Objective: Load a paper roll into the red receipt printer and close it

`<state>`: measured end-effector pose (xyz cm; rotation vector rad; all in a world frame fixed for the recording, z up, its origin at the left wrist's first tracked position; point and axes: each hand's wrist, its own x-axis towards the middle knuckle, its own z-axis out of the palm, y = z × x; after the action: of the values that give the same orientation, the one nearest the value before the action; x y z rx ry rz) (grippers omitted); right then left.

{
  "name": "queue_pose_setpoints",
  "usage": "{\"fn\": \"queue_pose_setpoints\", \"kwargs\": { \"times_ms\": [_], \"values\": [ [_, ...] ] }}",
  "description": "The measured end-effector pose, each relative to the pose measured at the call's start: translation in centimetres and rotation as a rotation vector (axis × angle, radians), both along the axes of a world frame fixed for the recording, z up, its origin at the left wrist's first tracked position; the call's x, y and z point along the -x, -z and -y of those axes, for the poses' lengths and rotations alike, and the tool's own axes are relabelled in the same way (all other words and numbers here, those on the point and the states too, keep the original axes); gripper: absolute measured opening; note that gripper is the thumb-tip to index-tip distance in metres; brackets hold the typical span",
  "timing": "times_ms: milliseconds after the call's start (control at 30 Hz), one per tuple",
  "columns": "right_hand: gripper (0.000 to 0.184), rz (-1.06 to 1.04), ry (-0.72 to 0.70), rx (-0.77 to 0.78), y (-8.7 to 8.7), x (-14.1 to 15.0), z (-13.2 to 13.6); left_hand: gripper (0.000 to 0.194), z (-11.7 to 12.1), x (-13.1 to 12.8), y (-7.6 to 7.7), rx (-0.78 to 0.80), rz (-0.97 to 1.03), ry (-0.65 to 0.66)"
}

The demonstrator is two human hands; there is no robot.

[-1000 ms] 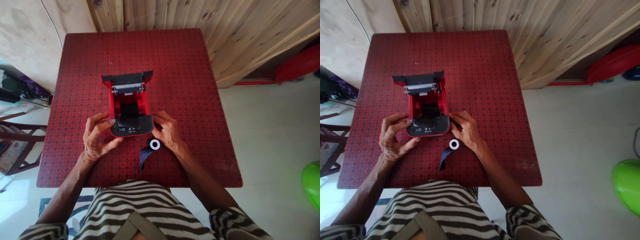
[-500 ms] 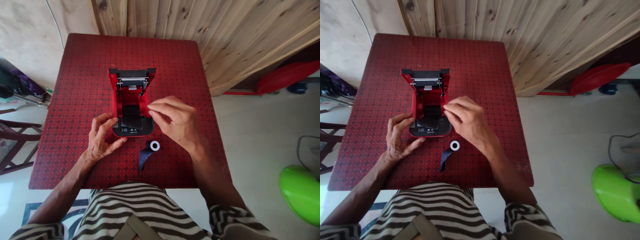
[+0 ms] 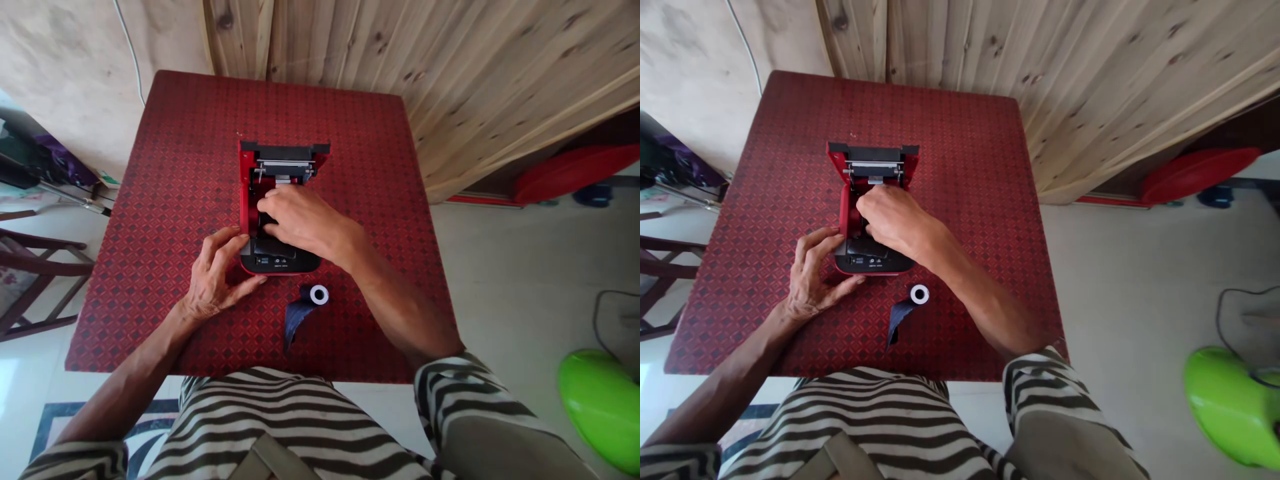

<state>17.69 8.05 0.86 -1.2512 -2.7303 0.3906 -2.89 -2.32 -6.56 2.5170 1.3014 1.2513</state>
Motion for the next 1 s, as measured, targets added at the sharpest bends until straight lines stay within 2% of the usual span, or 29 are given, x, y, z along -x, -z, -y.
{"fn": "queue_pose_setpoints", "kwargs": {
  "times_ms": [100, 167, 267, 333, 367, 433, 533, 633, 700, 867, 933, 1000],
  "values": [
    [0.011, -0.079, -0.006, -0.060, -1.1, -0.6, 1.2, 0.079, 0.0, 0.0, 0.0, -0.010, 0.002, -0.003],
    [0.009, -0.137, 0.013, -0.091, -2.6, -1.4, 2.7, 0.078, 0.0, 0.0, 0.0, -0.011, 0.005, 0.003],
    [0.008, -0.320, 0.087, -0.112, -5.0, -4.2, 4.9, 0.077, -0.1, 0.1, 0.0, -0.004, 0.013, 0.011],
    [0.012, -0.480, 0.195, -0.119, -5.6, -6.9, 5.8, 0.078, -0.1, 0.1, 0.0, -0.012, 0.010, 0.003],
    [0.015, -0.557, 0.266, -0.120, -5.2, -8.3, 5.9, 0.078, -0.2, 0.1, 0.0, -0.019, 0.008, -0.002],
    [0.020, -0.696, 0.408, -0.111, -3.2, -11.1, 5.3, 0.079, -0.3, 0.0, 0.0, -0.032, 0.016, -0.002],
    [0.024, -0.807, 0.534, -0.061, 2.0, -14.1, 3.5, 0.077, -0.5, 0.0, -0.1, -0.036, 0.039, 0.011],
    [0.024, -0.845, 0.623, -0.036, 6.6, -14.9, 1.9, 0.074, -0.6, 0.0, -0.2, -0.050, 0.030, 0.009],
    [0.025, -0.885, 0.646, -0.038, 8.5, -14.7, 1.4, 0.074, -0.6, 0.0, -0.3, -0.058, 0.013, 0.006],
    [0.028, -0.877, 0.637, -0.034, 10.4, -14.0, 0.8, 0.072, -0.6, 0.0, -0.5, -0.069, -0.010, -0.005],
    [0.028, -0.849, 0.641, -0.022, 10.5, -14.2, 1.0, 0.068, -0.6, 0.0, -0.5, -0.055, -0.014, -0.016],
    [0.039, -0.848, 0.678, -0.016, 9.9, -14.8, 2.0, 0.067, -0.6, 0.1, -0.5, -0.040, -0.023, -0.027]
  ]
}}
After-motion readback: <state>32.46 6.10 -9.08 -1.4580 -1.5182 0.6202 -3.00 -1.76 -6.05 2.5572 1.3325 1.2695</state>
